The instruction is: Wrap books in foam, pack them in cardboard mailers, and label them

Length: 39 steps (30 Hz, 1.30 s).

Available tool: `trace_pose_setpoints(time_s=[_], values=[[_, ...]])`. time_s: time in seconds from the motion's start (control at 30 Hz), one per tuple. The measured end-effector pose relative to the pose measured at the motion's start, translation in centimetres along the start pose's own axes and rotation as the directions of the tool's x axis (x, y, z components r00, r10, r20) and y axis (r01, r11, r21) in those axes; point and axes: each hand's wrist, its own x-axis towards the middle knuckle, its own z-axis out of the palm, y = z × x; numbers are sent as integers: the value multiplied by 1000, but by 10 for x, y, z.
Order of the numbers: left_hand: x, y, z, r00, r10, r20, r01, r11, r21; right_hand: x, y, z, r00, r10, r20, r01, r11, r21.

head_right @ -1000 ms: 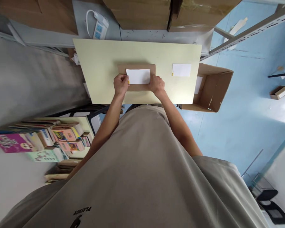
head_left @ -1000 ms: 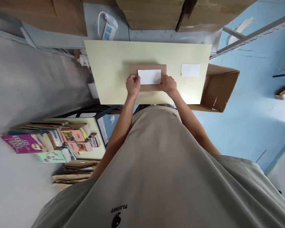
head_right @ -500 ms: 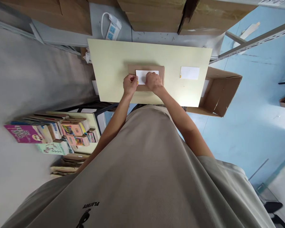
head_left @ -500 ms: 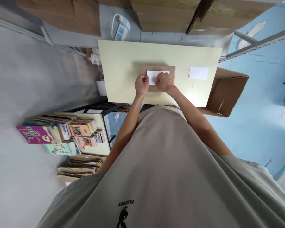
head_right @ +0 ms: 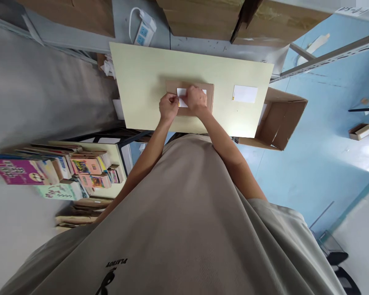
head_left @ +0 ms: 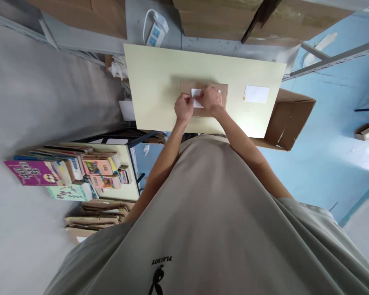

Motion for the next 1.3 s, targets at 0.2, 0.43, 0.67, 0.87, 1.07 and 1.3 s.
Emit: trace_pose_setpoints(time_s=[0.2, 0.43, 0.67, 0.87, 1.07, 1.3], values=[[-10, 3, -1, 995, 92, 29, -90, 995, -51, 5, -11, -1, 995, 89, -42, -89, 996, -9], [-17, 2, -10, 996, 86, 27, -82, 990, -116, 6, -14, -6, 995, 49, 88, -39, 994, -103], [-10, -1, -21, 998, 31, 54, -27, 997, -68, 3, -23, -2, 983, 165, -84, -164, 986, 13], [-6, 7, -27, 994, 52, 91, -43, 994, -98, -5, -26, 8, 979, 198, -57, -198, 980, 1], [-25, 7, -45, 995, 52, 82, -49, 998, -36, -48, 31, 14, 912, 378, -162, -352, 921, 167], [-52, -15, -55, 946, -25, 323, 42, 998, -46, -109, 85, 52, 905, 393, -160, -255, 804, 537]])
